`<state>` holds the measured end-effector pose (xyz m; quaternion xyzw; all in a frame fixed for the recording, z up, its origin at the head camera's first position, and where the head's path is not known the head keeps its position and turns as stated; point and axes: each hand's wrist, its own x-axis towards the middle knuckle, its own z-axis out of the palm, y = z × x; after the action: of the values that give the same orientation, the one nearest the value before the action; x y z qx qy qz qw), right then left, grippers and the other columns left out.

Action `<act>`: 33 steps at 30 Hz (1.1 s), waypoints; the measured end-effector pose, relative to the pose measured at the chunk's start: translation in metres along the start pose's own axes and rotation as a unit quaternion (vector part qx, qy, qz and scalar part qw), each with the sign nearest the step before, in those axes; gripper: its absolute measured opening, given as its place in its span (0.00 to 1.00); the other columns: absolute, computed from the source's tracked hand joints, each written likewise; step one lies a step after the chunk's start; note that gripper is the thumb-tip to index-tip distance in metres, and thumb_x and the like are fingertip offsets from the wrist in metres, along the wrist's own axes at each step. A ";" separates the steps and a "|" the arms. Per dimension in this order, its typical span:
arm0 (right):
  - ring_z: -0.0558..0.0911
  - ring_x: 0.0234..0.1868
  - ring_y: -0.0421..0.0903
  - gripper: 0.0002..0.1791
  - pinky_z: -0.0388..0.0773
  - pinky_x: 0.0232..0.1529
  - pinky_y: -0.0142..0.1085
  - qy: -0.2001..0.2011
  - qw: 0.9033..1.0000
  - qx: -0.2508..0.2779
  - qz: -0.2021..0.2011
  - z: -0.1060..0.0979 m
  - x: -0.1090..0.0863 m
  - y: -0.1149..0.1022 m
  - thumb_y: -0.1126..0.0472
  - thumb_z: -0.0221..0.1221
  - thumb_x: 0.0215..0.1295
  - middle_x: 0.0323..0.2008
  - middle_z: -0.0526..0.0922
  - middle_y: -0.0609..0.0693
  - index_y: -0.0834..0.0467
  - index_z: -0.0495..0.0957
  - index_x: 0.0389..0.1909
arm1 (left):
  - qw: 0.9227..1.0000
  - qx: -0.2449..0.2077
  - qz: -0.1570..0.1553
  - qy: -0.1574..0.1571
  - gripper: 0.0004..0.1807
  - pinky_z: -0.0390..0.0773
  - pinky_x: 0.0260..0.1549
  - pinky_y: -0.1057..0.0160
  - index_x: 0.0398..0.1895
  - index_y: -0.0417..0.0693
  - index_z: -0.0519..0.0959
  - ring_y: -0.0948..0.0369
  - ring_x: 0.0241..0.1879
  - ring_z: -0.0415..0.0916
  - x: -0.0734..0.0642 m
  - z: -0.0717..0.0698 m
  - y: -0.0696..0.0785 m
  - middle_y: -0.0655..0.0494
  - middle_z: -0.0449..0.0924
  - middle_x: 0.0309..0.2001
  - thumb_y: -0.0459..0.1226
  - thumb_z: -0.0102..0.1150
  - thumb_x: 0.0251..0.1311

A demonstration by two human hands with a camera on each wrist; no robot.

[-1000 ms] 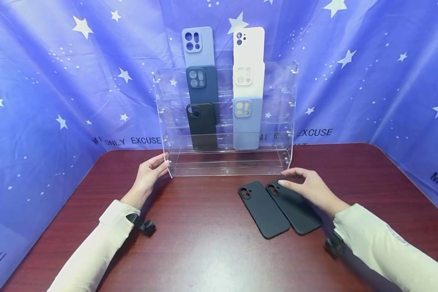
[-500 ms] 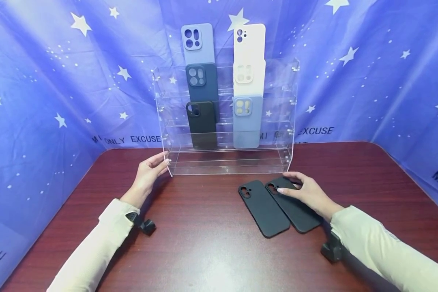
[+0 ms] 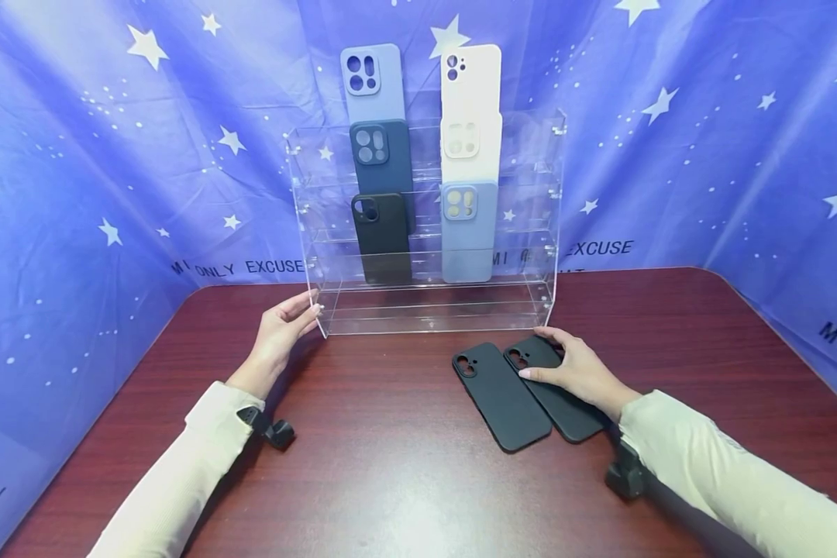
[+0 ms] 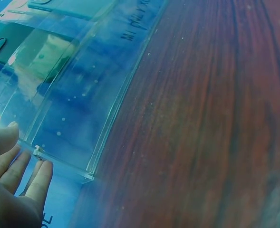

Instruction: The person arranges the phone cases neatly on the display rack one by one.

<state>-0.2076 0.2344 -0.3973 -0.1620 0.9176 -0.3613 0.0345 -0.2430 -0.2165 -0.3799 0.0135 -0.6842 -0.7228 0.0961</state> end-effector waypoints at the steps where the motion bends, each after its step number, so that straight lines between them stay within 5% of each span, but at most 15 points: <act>1: 0.75 0.49 0.54 0.44 0.73 0.45 0.41 0.001 1.000 -0.002 -0.001 0.001 0.000 0.000 0.46 0.66 0.56 0.55 0.73 0.62 0.62 0.59 0.68 | 1.000 0.000 0.002 -0.001 0.23 0.75 0.51 0.56 0.59 0.31 0.71 0.70 0.41 0.78 0.000 0.000 0.000 0.36 0.71 0.59 0.26 0.59 0.58; 14: 0.64 0.59 0.65 0.48 0.64 0.54 0.61 0.030 0.998 -0.048 -0.039 0.003 0.004 -0.010 0.47 0.71 0.48 0.59 0.64 0.70 0.66 0.61 0.65 | 1.000 0.015 0.008 -0.007 0.22 0.75 0.51 0.56 0.59 0.30 0.71 0.73 0.40 0.78 0.001 -0.001 -0.001 0.34 0.69 0.59 0.26 0.57 0.60; 18: 0.65 0.58 0.67 0.49 0.66 0.53 0.62 0.027 0.998 -0.062 -0.015 -0.004 0.004 -0.018 0.47 0.70 0.49 0.59 0.64 0.73 0.69 0.59 0.65 | 1.000 0.014 0.006 -0.005 0.22 0.76 0.50 0.57 0.58 0.30 0.71 0.73 0.40 0.77 0.001 0.000 0.000 0.34 0.70 0.59 0.25 0.57 0.60; 21: 0.75 0.47 0.62 0.43 0.75 0.44 0.51 0.034 0.997 -0.060 0.018 -0.010 0.003 -0.019 0.49 0.67 0.55 0.54 0.71 0.71 0.69 0.62 0.64 | 1.000 0.011 0.005 -0.003 0.22 0.79 0.47 0.61 0.58 0.30 0.71 0.74 0.39 0.77 0.000 0.000 -0.001 0.34 0.71 0.58 0.25 0.57 0.59; 25: 0.77 0.31 0.43 0.28 0.73 0.30 0.33 0.076 0.996 -0.033 0.028 -0.017 0.002 -0.019 0.56 0.62 0.62 0.41 0.81 0.66 0.69 0.71 0.57 | 1.000 0.012 0.007 -0.002 0.22 0.80 0.43 0.64 0.58 0.29 0.71 0.74 0.38 0.77 0.000 0.001 -0.001 0.33 0.71 0.58 0.25 0.58 0.58; 29: 0.75 0.31 0.27 0.21 0.75 0.28 0.25 0.104 0.994 0.023 0.028 -0.024 0.002 -0.021 0.60 0.59 0.64 0.43 0.81 0.68 0.70 0.74 0.54 | 1.000 0.011 0.008 0.001 0.22 0.80 0.44 0.63 0.58 0.29 0.71 0.75 0.37 0.77 0.001 0.000 -0.001 0.32 0.70 0.58 0.25 0.57 0.58; 33: 0.73 0.32 0.22 0.23 0.75 0.28 0.24 0.094 0.994 0.043 0.041 -0.035 0.003 -0.030 0.58 0.58 0.65 0.44 0.81 0.66 0.69 0.74 0.55 | 1.000 0.010 0.008 -0.001 0.22 0.80 0.44 0.64 0.58 0.29 0.71 0.74 0.38 0.77 0.002 0.000 -0.001 0.32 0.70 0.58 0.24 0.57 0.59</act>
<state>-0.2086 0.2356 -0.3512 -0.0882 0.9064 -0.4121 -0.0301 -0.2454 -0.2172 -0.3806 0.0080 -0.6913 -0.7154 0.1014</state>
